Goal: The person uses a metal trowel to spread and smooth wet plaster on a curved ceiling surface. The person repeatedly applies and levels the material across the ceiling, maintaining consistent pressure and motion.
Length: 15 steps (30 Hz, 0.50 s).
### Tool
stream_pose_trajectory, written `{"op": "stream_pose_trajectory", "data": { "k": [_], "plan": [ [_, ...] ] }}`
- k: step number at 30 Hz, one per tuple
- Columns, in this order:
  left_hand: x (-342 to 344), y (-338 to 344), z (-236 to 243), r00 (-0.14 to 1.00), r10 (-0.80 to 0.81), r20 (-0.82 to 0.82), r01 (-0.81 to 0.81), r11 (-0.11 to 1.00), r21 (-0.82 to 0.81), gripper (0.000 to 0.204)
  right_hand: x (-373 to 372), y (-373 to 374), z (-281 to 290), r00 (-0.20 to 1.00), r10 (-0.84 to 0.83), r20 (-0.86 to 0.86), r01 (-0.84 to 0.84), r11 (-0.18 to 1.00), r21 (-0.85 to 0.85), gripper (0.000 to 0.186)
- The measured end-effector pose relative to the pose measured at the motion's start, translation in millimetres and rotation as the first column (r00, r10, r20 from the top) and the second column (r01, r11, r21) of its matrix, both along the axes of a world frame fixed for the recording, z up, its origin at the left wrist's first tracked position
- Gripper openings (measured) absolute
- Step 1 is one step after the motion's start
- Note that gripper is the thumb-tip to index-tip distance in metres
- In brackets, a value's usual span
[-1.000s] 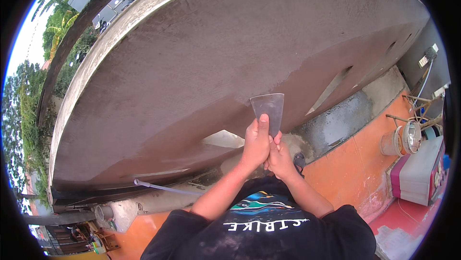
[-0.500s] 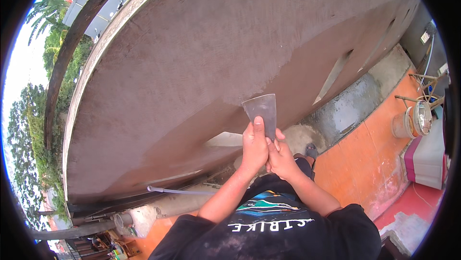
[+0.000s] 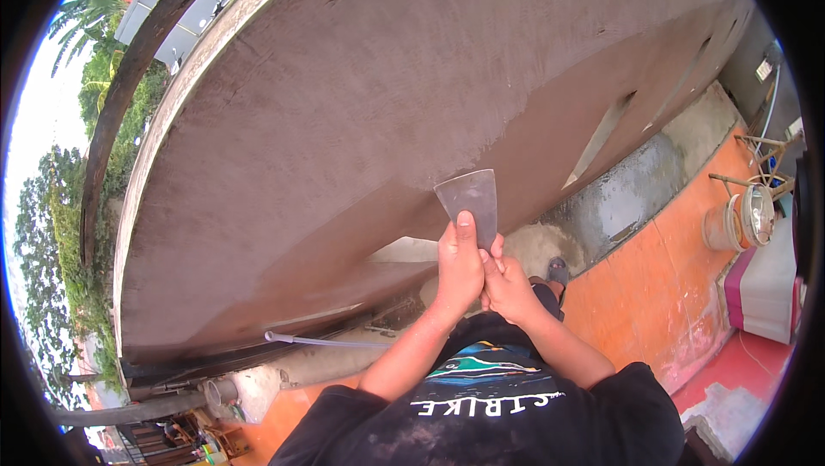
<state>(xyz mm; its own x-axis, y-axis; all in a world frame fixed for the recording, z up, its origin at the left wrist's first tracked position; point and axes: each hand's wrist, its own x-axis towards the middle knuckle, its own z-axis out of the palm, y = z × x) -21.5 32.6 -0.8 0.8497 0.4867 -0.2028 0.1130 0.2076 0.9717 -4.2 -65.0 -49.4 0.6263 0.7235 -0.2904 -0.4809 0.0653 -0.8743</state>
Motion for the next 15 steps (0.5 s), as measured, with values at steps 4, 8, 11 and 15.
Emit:
{"op": "stream_pose_trajectory", "data": {
  "k": [4,8,11,15],
  "plan": [
    [-2.1,-1.0,7.9,0.999,-0.02,-0.029,0.019,0.999,-0.033,0.053,-1.3,0.6,3.4,0.999,-0.019,0.044,0.018,0.999,0.029,0.044],
    [-0.7,1.6,14.6,0.995,-0.017,-0.098,0.01,0.997,-0.074,0.053,0.0,3.2,9.7,0.997,0.014,-0.075,-0.02,0.997,-0.08,0.045],
    [0.1,4.0,17.8,0.996,0.005,0.087,-0.005,1.0,-0.001,0.053,2.8,3.7,15.9,0.993,-0.037,0.111,0.027,0.996,0.085,0.044],
    [-1.5,3.6,21.1,0.996,-0.031,0.084,0.031,0.999,-0.007,0.051,3.0,2.9,23.9,0.998,0.001,0.063,-0.002,1.0,0.014,0.041]
  ]
}}
